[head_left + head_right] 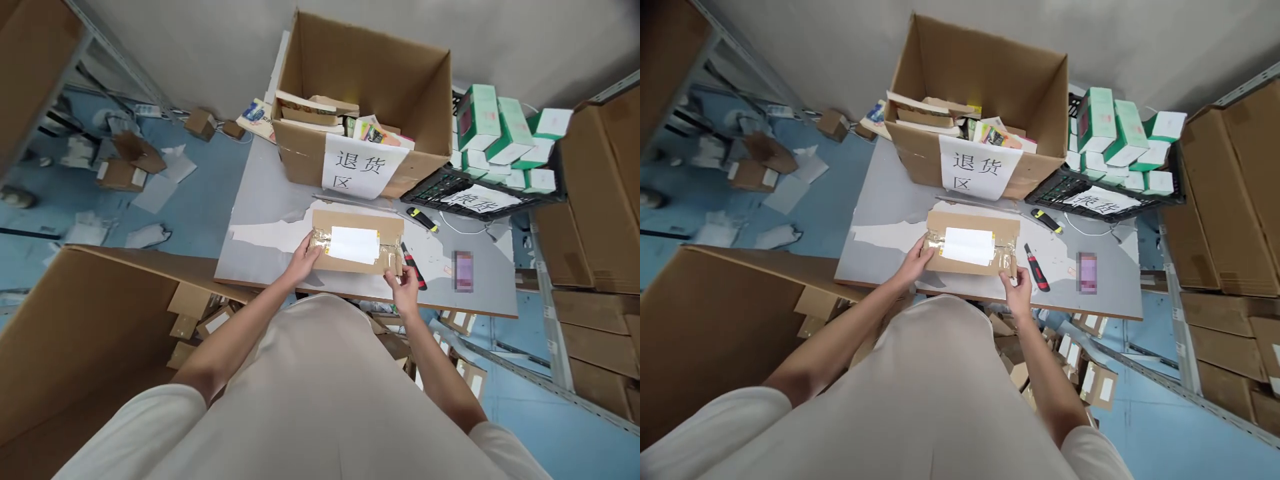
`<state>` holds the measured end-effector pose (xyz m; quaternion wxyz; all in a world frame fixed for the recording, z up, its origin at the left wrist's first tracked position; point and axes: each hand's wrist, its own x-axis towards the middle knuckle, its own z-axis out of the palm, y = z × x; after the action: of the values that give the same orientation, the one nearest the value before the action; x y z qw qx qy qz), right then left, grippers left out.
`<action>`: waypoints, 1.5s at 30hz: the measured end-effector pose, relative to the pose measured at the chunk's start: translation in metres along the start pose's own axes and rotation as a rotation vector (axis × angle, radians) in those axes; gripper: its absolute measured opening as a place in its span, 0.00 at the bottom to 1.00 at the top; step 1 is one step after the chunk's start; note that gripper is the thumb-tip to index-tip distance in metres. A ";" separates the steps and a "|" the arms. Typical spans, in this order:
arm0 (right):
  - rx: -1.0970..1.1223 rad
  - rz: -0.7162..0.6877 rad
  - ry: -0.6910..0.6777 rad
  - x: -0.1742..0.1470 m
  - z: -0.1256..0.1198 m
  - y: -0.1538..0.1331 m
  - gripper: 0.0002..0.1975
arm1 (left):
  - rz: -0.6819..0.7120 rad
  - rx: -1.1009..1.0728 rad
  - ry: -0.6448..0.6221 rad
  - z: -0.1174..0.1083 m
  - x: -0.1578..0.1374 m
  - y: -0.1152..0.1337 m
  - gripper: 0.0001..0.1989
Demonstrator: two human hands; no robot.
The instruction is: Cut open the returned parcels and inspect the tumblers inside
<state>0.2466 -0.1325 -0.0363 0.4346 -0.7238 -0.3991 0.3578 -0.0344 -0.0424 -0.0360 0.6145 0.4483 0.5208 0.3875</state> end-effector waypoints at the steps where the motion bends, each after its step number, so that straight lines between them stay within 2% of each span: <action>1: 0.030 0.018 0.025 -0.003 -0.006 0.008 0.22 | -0.003 0.014 -0.021 0.007 0.002 -0.004 0.34; 4: 0.035 0.055 0.035 -0.007 -0.017 0.022 0.22 | -0.026 0.053 -0.049 0.021 0.003 -0.015 0.35; 8: 0.014 0.069 -0.002 -0.003 -0.021 0.027 0.21 | -0.019 0.090 -0.014 0.027 0.006 -0.021 0.38; 12: 0.084 0.067 -0.122 0.004 -0.026 0.036 0.26 | -0.034 0.088 0.034 0.025 0.004 -0.024 0.42; 17: 0.060 0.086 -0.221 0.009 -0.031 0.057 0.34 | -0.043 0.141 -0.078 0.014 -0.013 -0.040 0.50; 21: -0.060 0.139 -0.281 0.016 -0.025 0.071 0.34 | -0.096 0.243 -0.038 0.010 -0.017 -0.066 0.39; 25: -0.059 0.190 -0.307 0.021 -0.017 0.077 0.30 | -0.090 0.179 0.012 0.013 -0.010 -0.084 0.33; 27: -0.017 0.155 -0.285 0.023 -0.017 0.075 0.26 | -0.078 0.152 0.014 0.013 -0.009 -0.083 0.32; 30: 0.005 0.073 -0.267 0.024 -0.025 0.066 0.24 | -0.025 0.212 0.014 0.012 -0.011 -0.066 0.31; 33: -0.106 -0.022 -0.240 0.027 -0.034 0.051 0.25 | 0.033 0.439 0.080 0.013 -0.009 -0.044 0.27; 36: -0.318 -0.066 -0.182 0.032 -0.036 0.039 0.27 | 0.003 0.657 0.138 0.019 0.001 -0.033 0.25; 40: -0.415 -0.044 -0.152 0.040 -0.030 0.032 0.29 | -0.045 0.704 0.137 0.026 0.015 -0.038 0.24; 45: -0.328 0.059 -0.180 0.046 -0.031 0.037 0.30 | -0.040 0.658 0.142 0.025 0.015 -0.047 0.25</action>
<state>0.3031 -0.1136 -0.0666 0.2627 -0.7614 -0.4680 0.3637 -0.0070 -0.0458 -0.0843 0.4066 0.5843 0.6680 0.2167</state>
